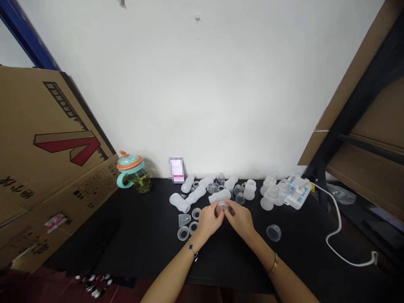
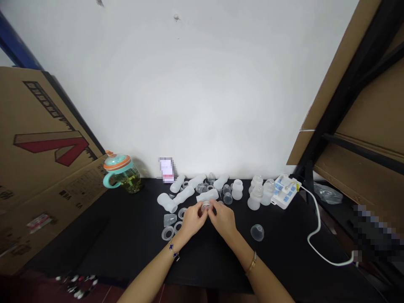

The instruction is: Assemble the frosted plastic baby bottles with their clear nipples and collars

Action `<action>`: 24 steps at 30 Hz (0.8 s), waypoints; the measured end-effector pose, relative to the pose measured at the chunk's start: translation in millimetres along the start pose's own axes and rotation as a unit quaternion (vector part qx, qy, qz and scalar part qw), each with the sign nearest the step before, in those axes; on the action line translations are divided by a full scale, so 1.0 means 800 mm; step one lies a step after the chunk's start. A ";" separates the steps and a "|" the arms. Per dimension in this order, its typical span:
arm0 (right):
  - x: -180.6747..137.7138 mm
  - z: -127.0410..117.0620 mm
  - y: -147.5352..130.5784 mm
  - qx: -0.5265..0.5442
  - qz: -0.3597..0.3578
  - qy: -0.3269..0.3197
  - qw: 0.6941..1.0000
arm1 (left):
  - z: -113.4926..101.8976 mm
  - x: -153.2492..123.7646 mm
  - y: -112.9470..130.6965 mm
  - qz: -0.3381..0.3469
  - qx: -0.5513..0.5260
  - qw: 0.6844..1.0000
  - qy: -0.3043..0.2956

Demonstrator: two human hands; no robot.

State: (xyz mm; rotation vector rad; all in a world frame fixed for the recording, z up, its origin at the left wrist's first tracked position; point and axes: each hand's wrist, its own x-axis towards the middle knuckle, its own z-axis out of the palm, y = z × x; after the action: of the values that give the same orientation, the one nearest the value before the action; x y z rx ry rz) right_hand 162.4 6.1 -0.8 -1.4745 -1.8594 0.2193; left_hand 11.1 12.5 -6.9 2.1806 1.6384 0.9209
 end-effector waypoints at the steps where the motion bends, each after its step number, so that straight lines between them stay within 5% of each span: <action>1: 0.000 0.000 0.000 0.003 0.002 -0.002 1.000 | 0.000 0.000 0.000 -0.004 0.001 1.000 -0.002; 24: 0.002 -0.003 -0.003 -0.012 0.008 0.001 1.000 | -0.005 0.001 0.003 0.005 -0.027 1.000 -0.013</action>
State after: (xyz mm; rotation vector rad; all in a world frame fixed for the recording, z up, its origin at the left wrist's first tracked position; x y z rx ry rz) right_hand 162.4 5.6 2.8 -1.5064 -1.8547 0.2022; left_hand 10.9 11.9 -2.4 2.1578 1.5747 0.9256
